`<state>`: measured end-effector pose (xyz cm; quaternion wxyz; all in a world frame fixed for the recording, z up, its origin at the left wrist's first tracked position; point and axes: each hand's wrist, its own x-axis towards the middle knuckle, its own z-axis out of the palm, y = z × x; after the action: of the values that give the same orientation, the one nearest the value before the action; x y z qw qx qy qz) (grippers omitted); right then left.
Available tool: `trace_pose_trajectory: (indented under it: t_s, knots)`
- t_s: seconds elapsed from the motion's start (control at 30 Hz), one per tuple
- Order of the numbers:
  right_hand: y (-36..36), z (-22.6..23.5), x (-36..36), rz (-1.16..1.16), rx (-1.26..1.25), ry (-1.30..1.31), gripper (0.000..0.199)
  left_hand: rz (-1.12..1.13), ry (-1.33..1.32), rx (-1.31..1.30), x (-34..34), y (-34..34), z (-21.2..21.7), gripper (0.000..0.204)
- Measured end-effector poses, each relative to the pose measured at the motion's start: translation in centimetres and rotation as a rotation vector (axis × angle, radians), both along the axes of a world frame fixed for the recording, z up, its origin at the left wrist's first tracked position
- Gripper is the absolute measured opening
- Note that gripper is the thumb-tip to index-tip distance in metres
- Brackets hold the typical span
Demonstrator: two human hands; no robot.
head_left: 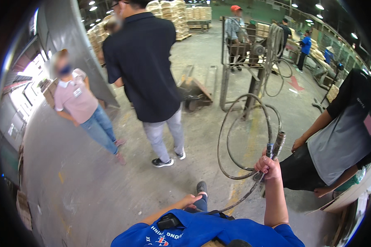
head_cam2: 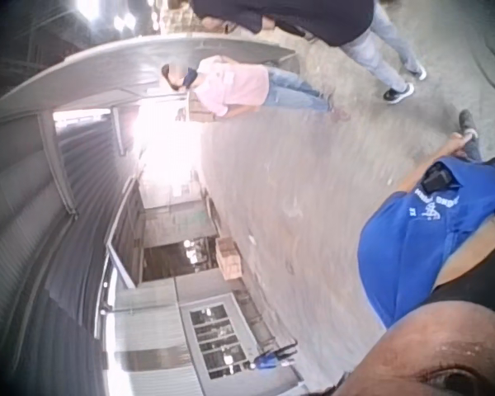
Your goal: The person picks up a long flexible hose from the floor, coils it by hand into loops, and places the coiled hose into a cardboard box. The person repeats this process with another hose, coiling and placing it into the same box.
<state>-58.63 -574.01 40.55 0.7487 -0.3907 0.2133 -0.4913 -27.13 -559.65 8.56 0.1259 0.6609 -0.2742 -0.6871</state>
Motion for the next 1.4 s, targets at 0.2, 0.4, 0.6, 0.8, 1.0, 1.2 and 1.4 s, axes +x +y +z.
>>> trace_pose_trajectory:
  t_s: [0.2,0.4,0.6,0.8,1.0,1.2,1.4]
  knots:
    - [-8.1,3.5,-2.7,-0.074,-0.181,0.103,0.027,-0.314,-0.56,-0.154,1.3,-9.9,-9.6,0.082]
    - [-16.9,7.3,-4.1,-0.178,-0.12,0.09,0.025,-0.154,0.185,0.422,2.3,-26.1,-8.5,0.045]
    - [-20.4,10.2,-8.9,-0.148,-0.154,0.301,0.026,0.69,0.432,0.149,-2.6,-38.4,-5.7,0.025]
    - [-25.8,6.1,-15.3,0.08,0.012,0.942,0.028,0.077,0.297,-0.182,-7.5,-62.4,3.2,0.007]
    - [-38.9,-8.4,-18.0,0.598,0.107,0.969,0.034,-0.585,0.14,-0.548,-19.2,-75.7,17.0,0.045]
    - [-51.2,-6.1,-19.5,0.709,-0.121,0.995,0.037,-0.986,0.159,-1.285,-23.0,-82.4,24.3,0.051]
    - [-60.7,3.6,-24.1,-0.037,-0.446,1.337,0.027,-0.999,0.224,-1.043,-23.6,-88.1,32.0,0.038]
